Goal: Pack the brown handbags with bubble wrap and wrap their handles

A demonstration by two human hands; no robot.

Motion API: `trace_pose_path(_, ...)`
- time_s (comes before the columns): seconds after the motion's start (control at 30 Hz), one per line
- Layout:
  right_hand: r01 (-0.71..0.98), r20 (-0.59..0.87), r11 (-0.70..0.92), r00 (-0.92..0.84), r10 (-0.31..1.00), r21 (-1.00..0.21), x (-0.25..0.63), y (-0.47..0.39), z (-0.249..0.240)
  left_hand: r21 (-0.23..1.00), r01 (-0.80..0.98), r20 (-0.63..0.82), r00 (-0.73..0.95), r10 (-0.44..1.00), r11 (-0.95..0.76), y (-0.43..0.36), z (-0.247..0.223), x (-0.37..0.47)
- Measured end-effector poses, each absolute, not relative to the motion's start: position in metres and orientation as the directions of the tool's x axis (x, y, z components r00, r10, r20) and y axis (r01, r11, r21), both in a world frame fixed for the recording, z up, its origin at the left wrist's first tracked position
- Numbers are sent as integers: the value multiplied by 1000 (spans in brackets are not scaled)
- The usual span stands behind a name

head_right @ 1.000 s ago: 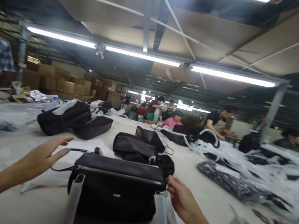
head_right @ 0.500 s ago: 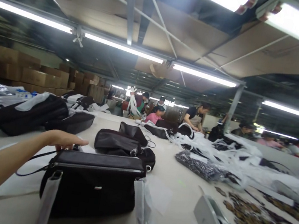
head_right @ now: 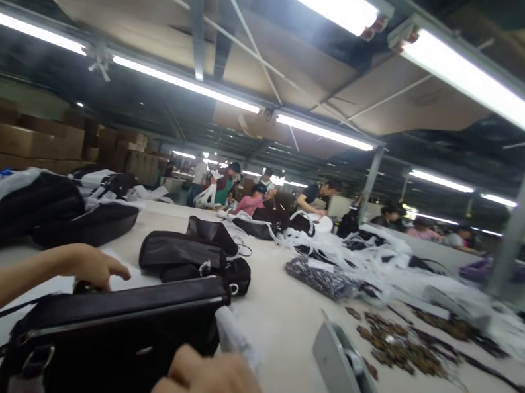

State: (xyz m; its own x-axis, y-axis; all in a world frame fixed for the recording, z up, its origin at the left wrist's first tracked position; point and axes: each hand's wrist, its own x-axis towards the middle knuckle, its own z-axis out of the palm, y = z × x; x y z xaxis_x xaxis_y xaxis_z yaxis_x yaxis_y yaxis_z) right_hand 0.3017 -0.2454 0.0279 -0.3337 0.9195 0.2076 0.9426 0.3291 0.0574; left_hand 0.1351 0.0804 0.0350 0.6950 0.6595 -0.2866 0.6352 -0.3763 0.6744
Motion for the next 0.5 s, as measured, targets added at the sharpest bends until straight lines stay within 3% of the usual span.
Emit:
trace_pose_path(0.07, 954, 384, 291, -298, 874, 78, 307, -240, 62, 654, 648, -310, 700, 643, -389, 85, 31, 140)
trace_pose_path(0.2, 889, 641, 450, -298, 707, -82, 318, -215, 120, 744, 557, -244, 741, 626, -369, 85, 38, 145)
trace_pose_path(0.37, 918, 720, 325, -69, 691, -225, 340, -172, 137, 929, 166, 81, 782, 618, -332, 65, 76, 124)
trace_pose_path(0.5, 900, 680, 264, 48, 731, -347, 362, -134, 141, 945, -217, 309, 835, 456, -243, 43, 94, 94)
